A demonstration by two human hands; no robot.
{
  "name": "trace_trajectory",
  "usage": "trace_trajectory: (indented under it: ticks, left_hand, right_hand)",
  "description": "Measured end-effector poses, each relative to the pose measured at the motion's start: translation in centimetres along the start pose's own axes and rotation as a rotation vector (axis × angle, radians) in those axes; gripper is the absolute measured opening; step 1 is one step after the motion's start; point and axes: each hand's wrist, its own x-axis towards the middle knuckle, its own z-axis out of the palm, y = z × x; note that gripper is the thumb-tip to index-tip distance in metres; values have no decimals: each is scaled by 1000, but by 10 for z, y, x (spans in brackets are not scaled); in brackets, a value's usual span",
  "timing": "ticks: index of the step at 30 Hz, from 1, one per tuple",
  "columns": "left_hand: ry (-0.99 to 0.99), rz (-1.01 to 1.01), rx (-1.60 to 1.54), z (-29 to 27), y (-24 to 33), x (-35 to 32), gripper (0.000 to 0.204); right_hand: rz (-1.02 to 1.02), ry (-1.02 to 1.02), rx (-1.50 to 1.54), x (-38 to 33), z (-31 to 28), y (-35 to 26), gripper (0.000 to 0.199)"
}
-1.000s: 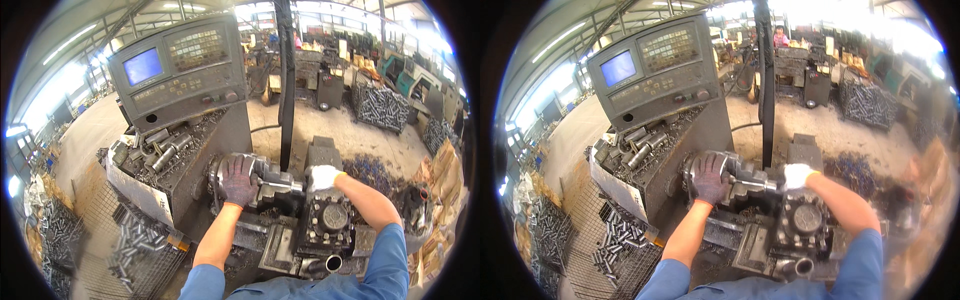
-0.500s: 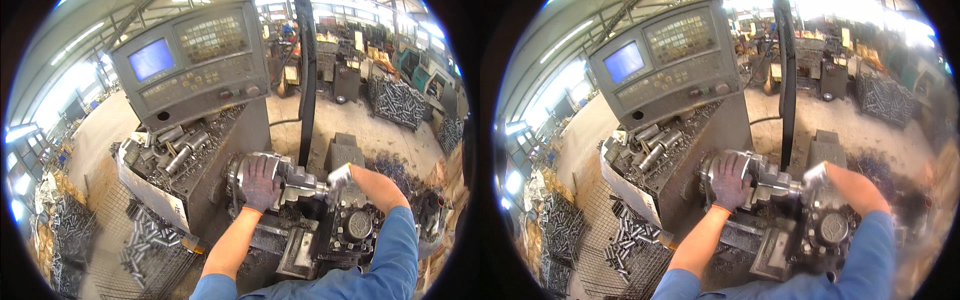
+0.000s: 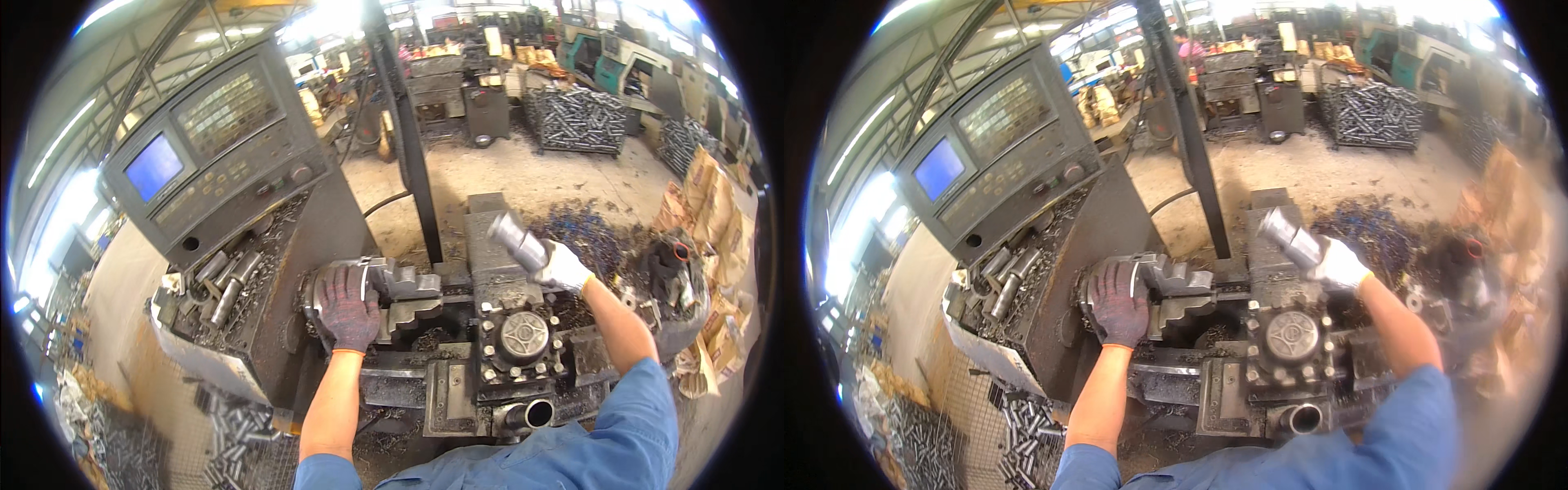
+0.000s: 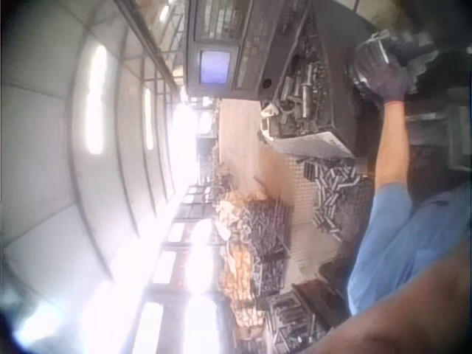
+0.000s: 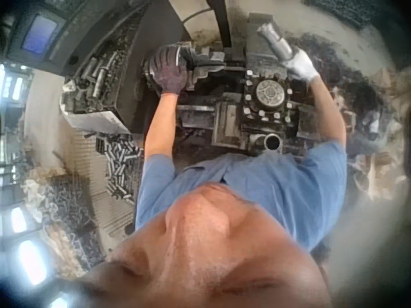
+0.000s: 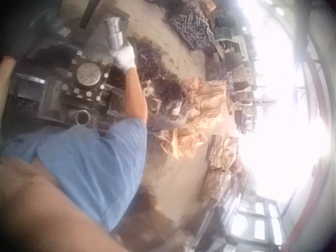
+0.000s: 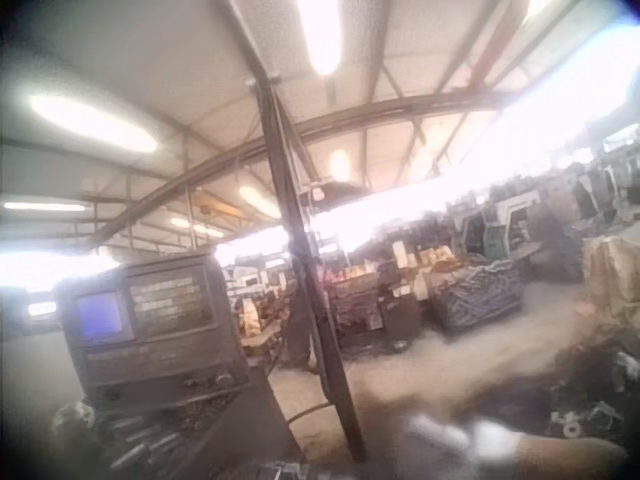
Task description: The person repeatedly loads cylindrical metal blanks into a CNC lathe chuck, secures them, and removes finished parts. The person places the finished parts into a wire basket. The person wears gloves and uses both hands to handle the parts and operate the machine.
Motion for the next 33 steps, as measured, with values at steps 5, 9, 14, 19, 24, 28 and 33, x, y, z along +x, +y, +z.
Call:
trace_trajectory:
  ticks: [5,9,14,19,24,28,33]
  left_hand:
    - [-152,-44,5,-12,2,8,79]
    - [-161,-11,-323,-61,32,-1,85]
    - [-347,-257,-2215,-112,109,-125,87]
    - [-578,-955,-2091,-80,117,-206,76]
    - [-816,-1039,-1886,-57,127,-236,52]
    - [-883,-1178,-2156,-57,112,-240,50]
    - [-874,-1401,-2051,-75,84,-240,61]
  right_hand:
    - [-9,453,-67,-55,-37,-90,100]
    - [-95,399,-100,-132,-18,-192,90]
    - [-73,170,-69,-216,95,-248,100]
    - [397,-155,-8,-269,185,-189,76]
    - [407,-360,317,-280,265,-92,48]
    - [406,-358,242,-332,245,-44,41]
    - [866,-400,307,-522,140,31,37]
